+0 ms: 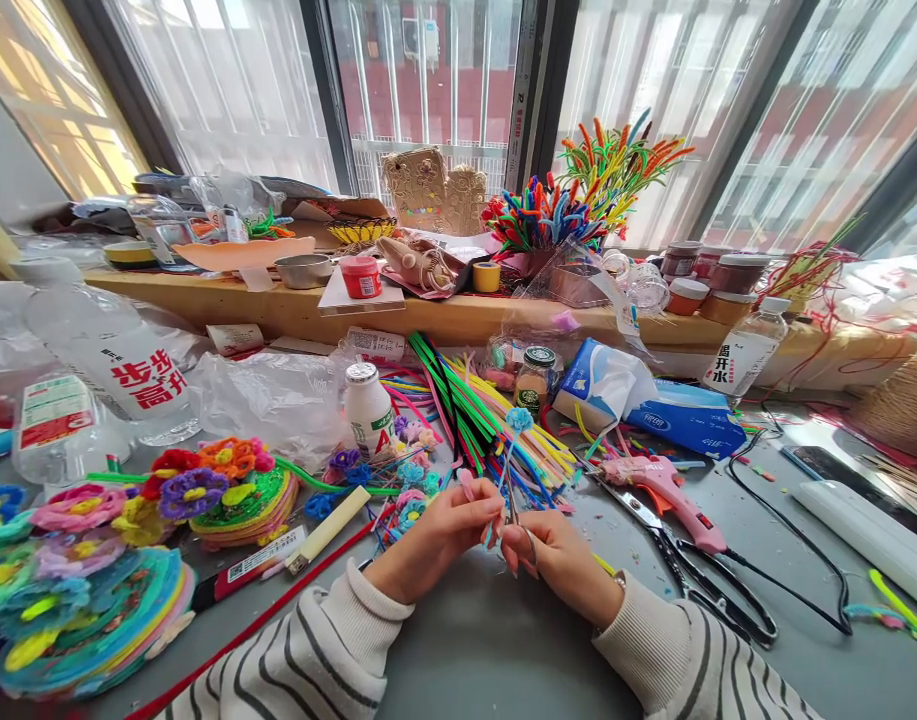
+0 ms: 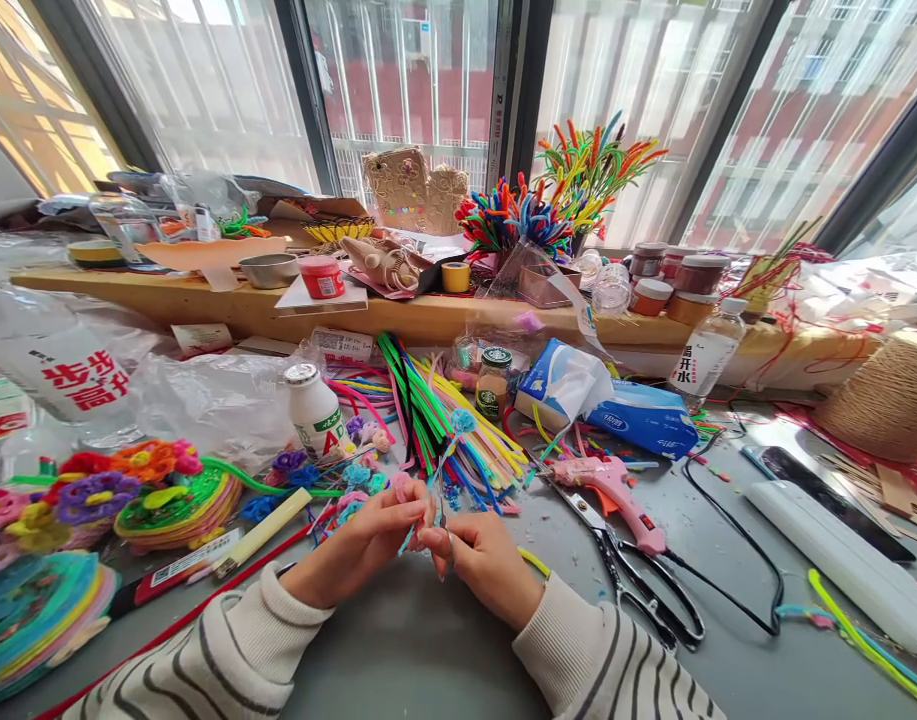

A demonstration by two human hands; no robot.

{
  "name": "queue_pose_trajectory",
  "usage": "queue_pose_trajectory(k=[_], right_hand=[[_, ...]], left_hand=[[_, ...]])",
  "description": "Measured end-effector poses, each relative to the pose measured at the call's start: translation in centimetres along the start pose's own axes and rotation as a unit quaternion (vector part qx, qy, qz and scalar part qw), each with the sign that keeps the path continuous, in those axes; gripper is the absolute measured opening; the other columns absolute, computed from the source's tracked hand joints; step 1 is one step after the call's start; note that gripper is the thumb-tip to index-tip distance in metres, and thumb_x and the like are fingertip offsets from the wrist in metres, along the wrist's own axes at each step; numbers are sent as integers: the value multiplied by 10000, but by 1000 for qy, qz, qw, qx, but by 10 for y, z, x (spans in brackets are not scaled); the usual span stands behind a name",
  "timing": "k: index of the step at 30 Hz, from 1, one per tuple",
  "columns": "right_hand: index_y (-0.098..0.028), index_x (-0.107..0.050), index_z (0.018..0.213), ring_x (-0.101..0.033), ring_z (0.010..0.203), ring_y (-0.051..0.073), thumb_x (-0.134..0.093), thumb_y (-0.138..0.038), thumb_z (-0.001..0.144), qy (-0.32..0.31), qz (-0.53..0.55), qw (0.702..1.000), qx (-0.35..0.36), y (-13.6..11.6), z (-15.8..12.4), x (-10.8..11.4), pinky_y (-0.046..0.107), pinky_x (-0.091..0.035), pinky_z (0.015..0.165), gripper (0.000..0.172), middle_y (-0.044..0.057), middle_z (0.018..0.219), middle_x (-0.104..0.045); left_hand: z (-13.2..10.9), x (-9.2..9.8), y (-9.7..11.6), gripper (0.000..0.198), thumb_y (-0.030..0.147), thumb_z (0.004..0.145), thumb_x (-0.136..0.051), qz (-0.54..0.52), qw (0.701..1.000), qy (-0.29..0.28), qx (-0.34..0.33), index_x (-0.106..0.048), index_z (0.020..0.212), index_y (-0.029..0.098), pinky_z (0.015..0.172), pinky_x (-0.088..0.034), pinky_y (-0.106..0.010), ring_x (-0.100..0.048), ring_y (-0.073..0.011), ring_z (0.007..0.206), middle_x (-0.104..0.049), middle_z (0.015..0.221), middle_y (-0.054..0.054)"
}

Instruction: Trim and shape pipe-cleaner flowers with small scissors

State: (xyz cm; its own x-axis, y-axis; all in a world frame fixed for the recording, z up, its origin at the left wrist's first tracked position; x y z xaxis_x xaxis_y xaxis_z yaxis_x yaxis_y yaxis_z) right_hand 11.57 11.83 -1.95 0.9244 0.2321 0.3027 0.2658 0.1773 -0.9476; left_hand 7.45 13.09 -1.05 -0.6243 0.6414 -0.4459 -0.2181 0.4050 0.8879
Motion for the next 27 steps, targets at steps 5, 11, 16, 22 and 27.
queue_pose_trajectory(k=[5,11,16,22,27], right_hand=[[-134,-473,474,-347,436,74,-271,-623,740,-16,-24,999,38,-10,-4,-1,205,-274,458,592,-27,448,-374],[-136,-476,484,-316,427,73,-202,-663,722,-27,10,999,33,-10,-5,0,202,-260,434,640,-30,443,-346],[-135,-448,438,-347,428,71,-268,-634,731,-27,-14,999,43,-11,-5,1,199,-285,459,606,-24,434,-385],[-139,-447,422,-406,436,79,-294,-600,748,-1,-39,999,37,-9,-4,4,195,-312,476,584,-14,433,-442],[-141,-460,425,-417,440,79,-291,-581,764,-7,-69,997,39,-8,-6,3,194,-321,487,581,-14,434,-455]], left_hand=[[0,2,6,173,235,711,-518,12,1000,16,-23,-460,571,151,545,-283,-230,-386,-82,512,-465,520,28],[-1,-1,4,165,220,702,-524,12,1000,2,-18,-461,567,148,538,-285,-229,-404,-86,519,-473,521,22],[0,-1,3,168,230,696,-531,17,1000,5,-19,-462,568,148,543,-299,-225,-409,-83,515,-478,524,21],[1,0,-1,173,251,705,-537,17,1000,3,-13,-476,582,145,561,-317,-221,-415,-81,538,-485,550,17],[3,7,-3,153,244,694,-564,13,1000,27,-5,-502,602,138,554,-318,-198,-403,-64,528,-500,567,23]])
Point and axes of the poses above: each hand's wrist, its own z-axis towards the middle knuckle, its own x-axis out of the back of the hand, y = z × x, the point moved 10 cm from there along z, towards the middle knuckle
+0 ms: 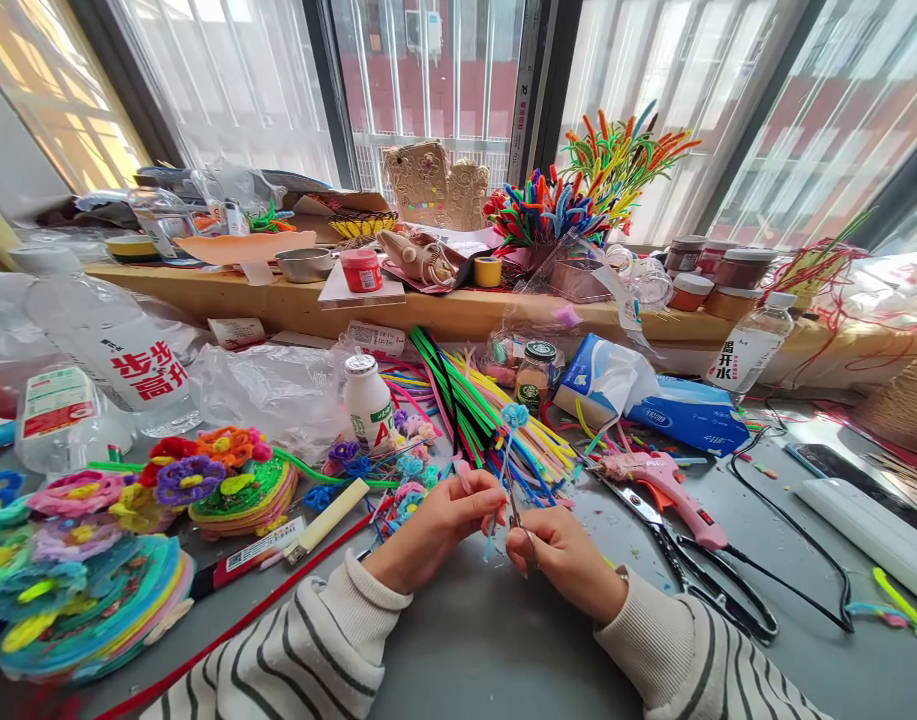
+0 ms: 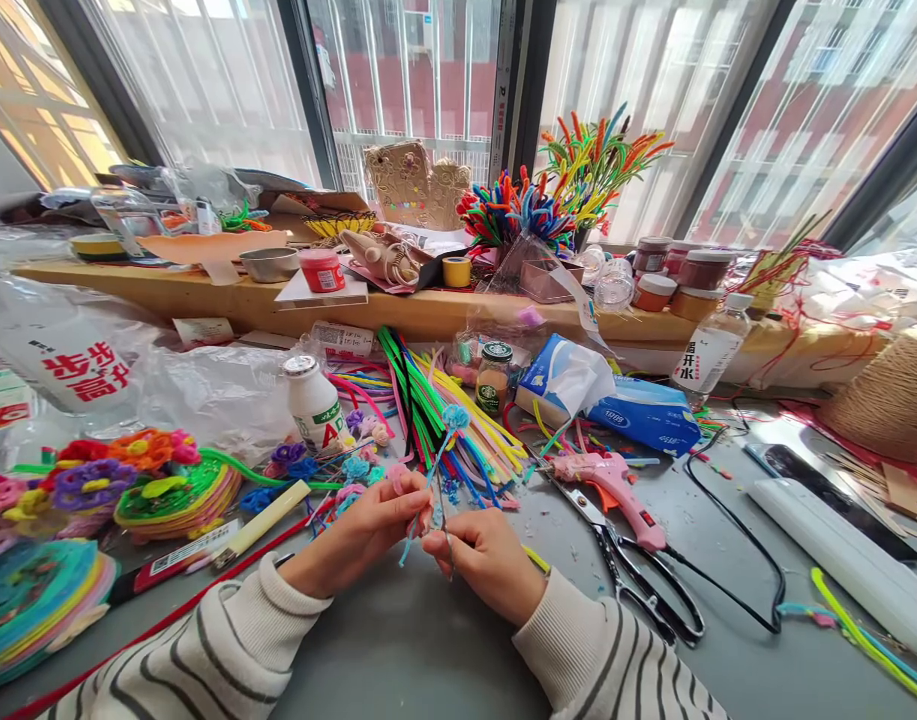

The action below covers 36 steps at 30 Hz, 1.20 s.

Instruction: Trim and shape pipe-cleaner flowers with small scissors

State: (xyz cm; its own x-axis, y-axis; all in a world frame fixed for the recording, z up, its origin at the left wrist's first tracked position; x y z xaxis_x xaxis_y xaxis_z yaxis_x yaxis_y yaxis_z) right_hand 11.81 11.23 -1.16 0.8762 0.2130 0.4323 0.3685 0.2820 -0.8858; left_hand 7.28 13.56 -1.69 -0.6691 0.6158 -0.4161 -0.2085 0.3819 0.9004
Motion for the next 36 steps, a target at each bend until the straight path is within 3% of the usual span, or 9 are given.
queue_pose_trajectory(k=[16,25,36], right_hand=[[-133,-489,450,-392,433,80,-233,-636,740,-29,45,998,25,-8,-2,-5,205,-311,476,635,-8,442,-439],[-136,-430,355,-396,395,72,-321,-603,738,6,13,1000,5,-6,1,0,191,-321,463,614,-11,379,-425],[-139,-444,419,-368,426,76,-278,-629,732,20,53,998,-9,1,0,4,202,-311,464,604,-18,423,-404]], left_hand=[[0,2,-4,156,255,680,-581,23,999,13,20,-514,596,142,551,-323,-193,-439,-68,535,-523,546,23],[1,4,-6,155,251,665,-596,11,999,22,25,-500,606,144,537,-328,-192,-428,-60,513,-530,550,22],[1,6,-3,185,257,642,-612,57,998,25,0,-485,573,142,535,-301,-207,-410,-69,522,-459,509,41]])
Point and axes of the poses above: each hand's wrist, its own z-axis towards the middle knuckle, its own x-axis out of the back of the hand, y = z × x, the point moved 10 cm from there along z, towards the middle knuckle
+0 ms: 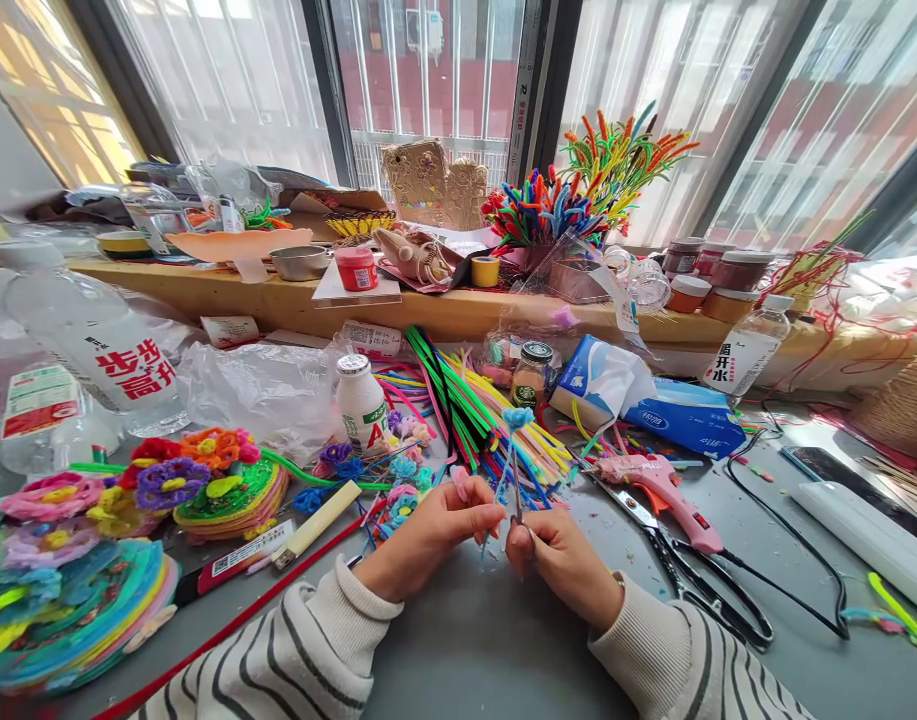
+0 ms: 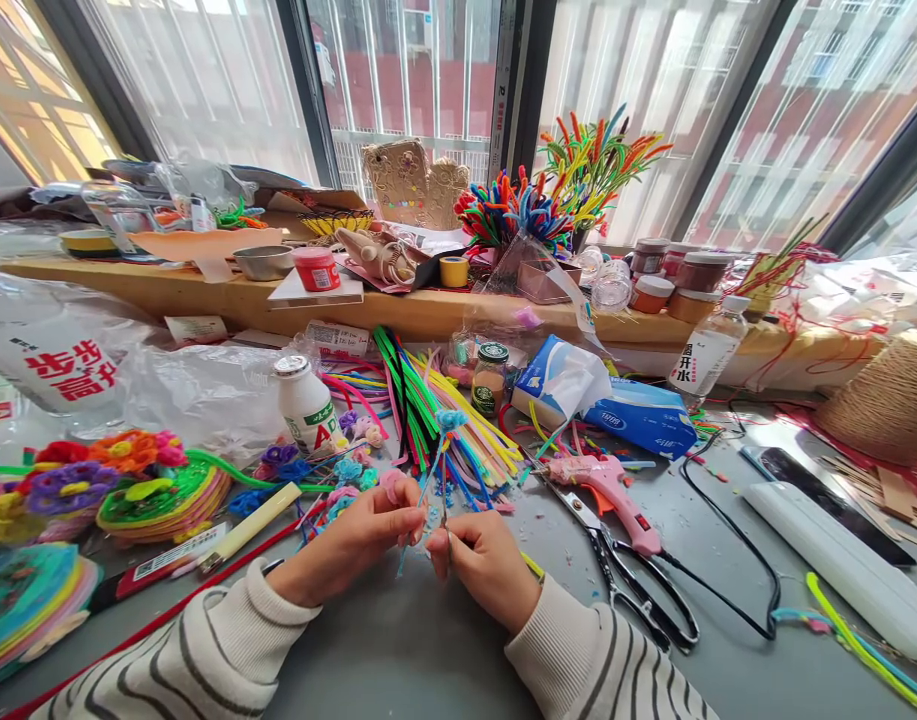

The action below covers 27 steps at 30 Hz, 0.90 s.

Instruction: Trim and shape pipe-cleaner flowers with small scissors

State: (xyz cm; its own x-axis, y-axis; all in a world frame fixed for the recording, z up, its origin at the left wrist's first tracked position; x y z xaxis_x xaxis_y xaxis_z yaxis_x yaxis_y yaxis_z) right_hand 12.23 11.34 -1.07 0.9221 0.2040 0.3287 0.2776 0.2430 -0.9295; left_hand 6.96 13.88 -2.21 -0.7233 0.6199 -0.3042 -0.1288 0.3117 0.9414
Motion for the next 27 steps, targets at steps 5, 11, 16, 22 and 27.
queue_pose_trajectory(k=[5,11,16,22,27], right_hand=[[-138,-478,524,-324,420,74,-156,-699,692,-46,20,999,7,-4,-1,-9,205,-287,447,668,-36,446,-342],[-132,-493,512,-357,448,79,-207,-690,695,-62,-3,998,17,-6,-3,-11,206,-284,463,653,-26,462,-381],[-135,-479,418,-437,474,96,-289,-620,736,-41,-23,999,8,-2,-1,-7,211,-337,518,611,-1,449,-460],[-141,-438,370,-433,444,91,-344,-595,731,-5,-31,999,-21,5,2,0,208,-344,501,587,-5,411,-449],[-133,-462,475,-340,424,73,-270,-681,685,-5,-2,1000,-18,1,1,3,201,-281,435,618,-26,442,-379]], left_hand=[[0,-8,3,191,255,660,-594,-9,999,-31,-15,-460,573,150,553,-309,-226,-460,-85,516,-507,520,31],[-2,-7,0,177,237,642,-614,-7,1000,-25,-2,-479,584,141,543,-306,-217,-450,-81,535,-526,536,22],[-1,-3,-3,188,251,605,-646,8,1000,-8,8,-499,583,136,504,-285,-202,-393,-61,506,-457,513,46],[1,-1,-2,206,261,616,-637,6,1000,5,7,-479,568,138,499,-269,-200,-377,-56,498,-447,510,49],[1,0,2,213,271,617,-634,11,1000,10,-9,-473,557,145,516,-280,-209,-389,-65,498,-457,498,48]])
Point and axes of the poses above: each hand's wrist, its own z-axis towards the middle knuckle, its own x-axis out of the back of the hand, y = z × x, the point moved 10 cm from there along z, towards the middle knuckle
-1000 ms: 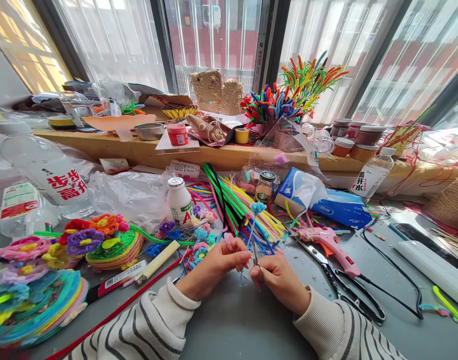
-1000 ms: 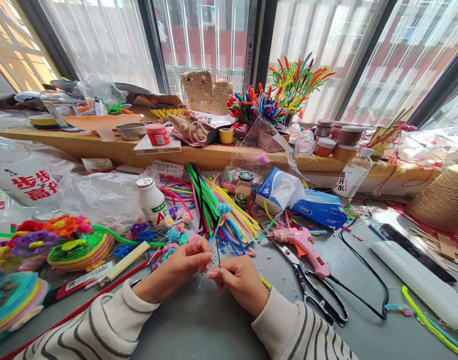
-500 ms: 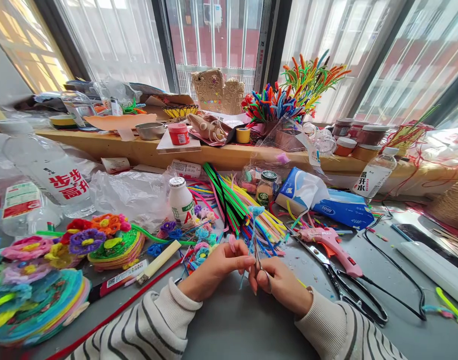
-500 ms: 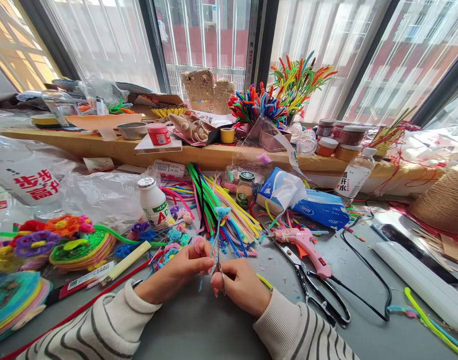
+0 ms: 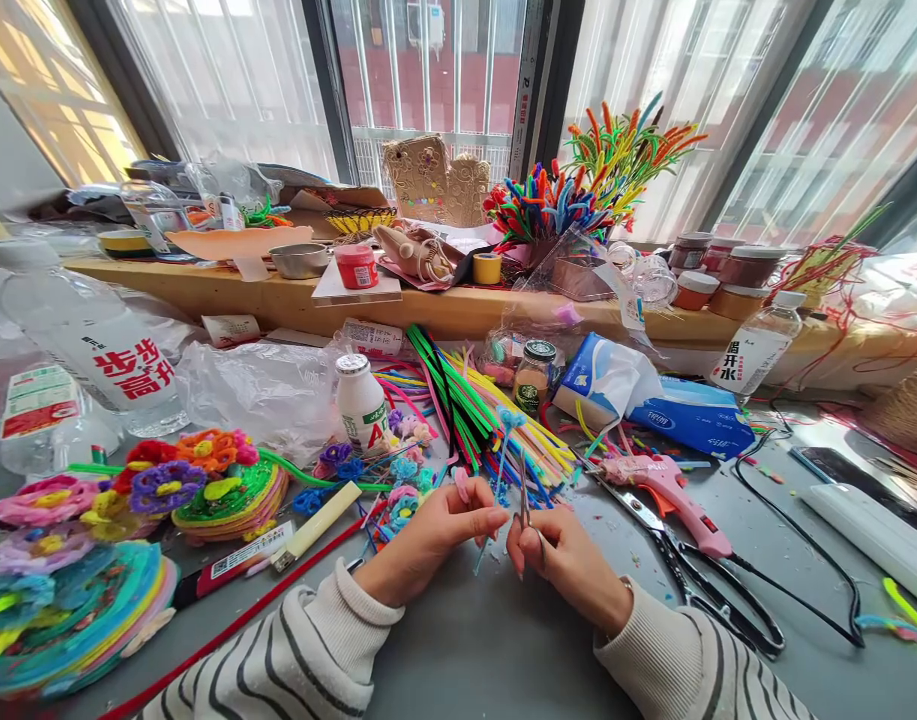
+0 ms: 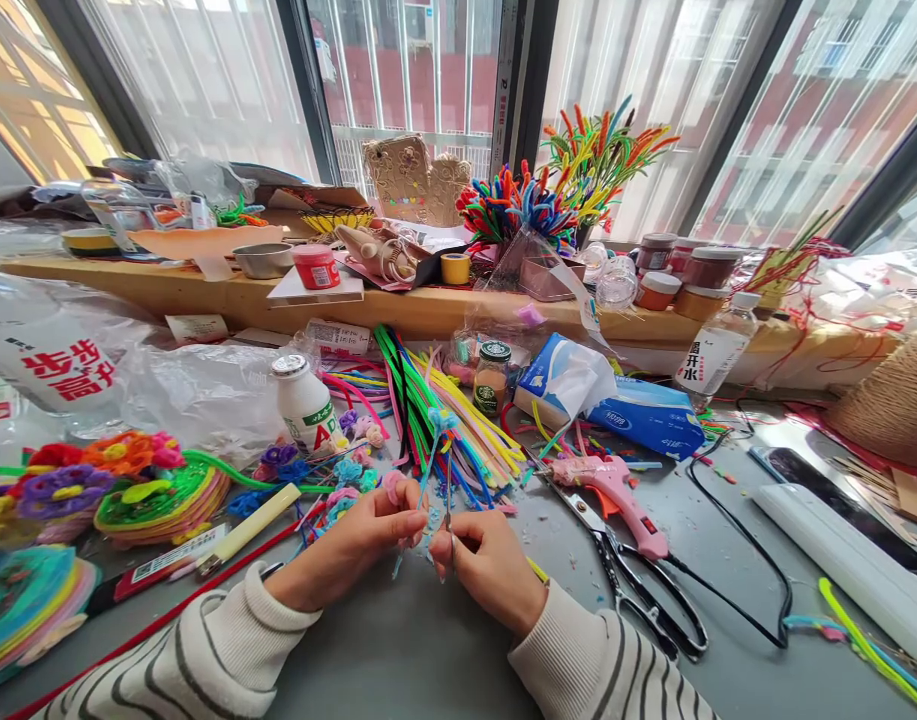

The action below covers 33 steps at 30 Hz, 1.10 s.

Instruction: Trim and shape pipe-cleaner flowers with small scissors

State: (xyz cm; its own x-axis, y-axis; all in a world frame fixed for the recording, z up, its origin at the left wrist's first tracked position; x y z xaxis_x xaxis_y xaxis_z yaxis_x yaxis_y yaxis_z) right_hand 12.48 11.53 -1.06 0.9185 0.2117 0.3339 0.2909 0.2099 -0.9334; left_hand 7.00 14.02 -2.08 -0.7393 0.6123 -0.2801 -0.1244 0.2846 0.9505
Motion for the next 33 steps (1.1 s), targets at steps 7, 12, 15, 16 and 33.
queue_pose_trajectory(k=[7,12,15,16,33], right_hand=[[-118,-510,571,-317,483,84,-232,-725,648,-18,-43,999,-14,0,-1,-4,203,-253,448,673,-20,515,-374],[-108,-524,518,-369,473,87,-223,-705,672,-21,-45,999,-3,0,-1,-6,206,-287,465,687,-3,491,-442],[-111,-537,487,-402,468,91,-217,-678,703,-10,-54,998,16,-3,-1,-3,208,-304,472,686,7,483,-475],[-113,-541,482,-410,471,93,-222,-665,714,-6,-58,998,21,-3,-1,-3,209,-309,477,679,9,480,-478],[-129,-501,422,-365,389,73,-302,-634,720,19,-22,999,13,-2,-2,0,200,-295,429,619,-12,398,-416]], left_hand=[[-3,-10,-1,188,258,627,-627,-21,999,-37,9,-489,565,145,515,-307,-207,-462,-85,519,-550,506,21],[-3,-12,-1,179,246,628,-627,-23,998,-50,7,-486,577,149,516,-308,-204,-450,-79,508,-542,488,28],[-3,-10,-1,194,256,616,-636,-11,999,-39,11,-483,565,147,511,-301,-206,-431,-80,508,-511,482,32],[-3,-9,-1,199,261,612,-639,-7,999,-37,13,-484,561,146,509,-298,-205,-424,-79,507,-497,483,35],[-3,-7,-3,209,278,643,-612,11,999,-36,18,-468,574,142,510,-268,-201,-371,-62,509,-432,511,45]])
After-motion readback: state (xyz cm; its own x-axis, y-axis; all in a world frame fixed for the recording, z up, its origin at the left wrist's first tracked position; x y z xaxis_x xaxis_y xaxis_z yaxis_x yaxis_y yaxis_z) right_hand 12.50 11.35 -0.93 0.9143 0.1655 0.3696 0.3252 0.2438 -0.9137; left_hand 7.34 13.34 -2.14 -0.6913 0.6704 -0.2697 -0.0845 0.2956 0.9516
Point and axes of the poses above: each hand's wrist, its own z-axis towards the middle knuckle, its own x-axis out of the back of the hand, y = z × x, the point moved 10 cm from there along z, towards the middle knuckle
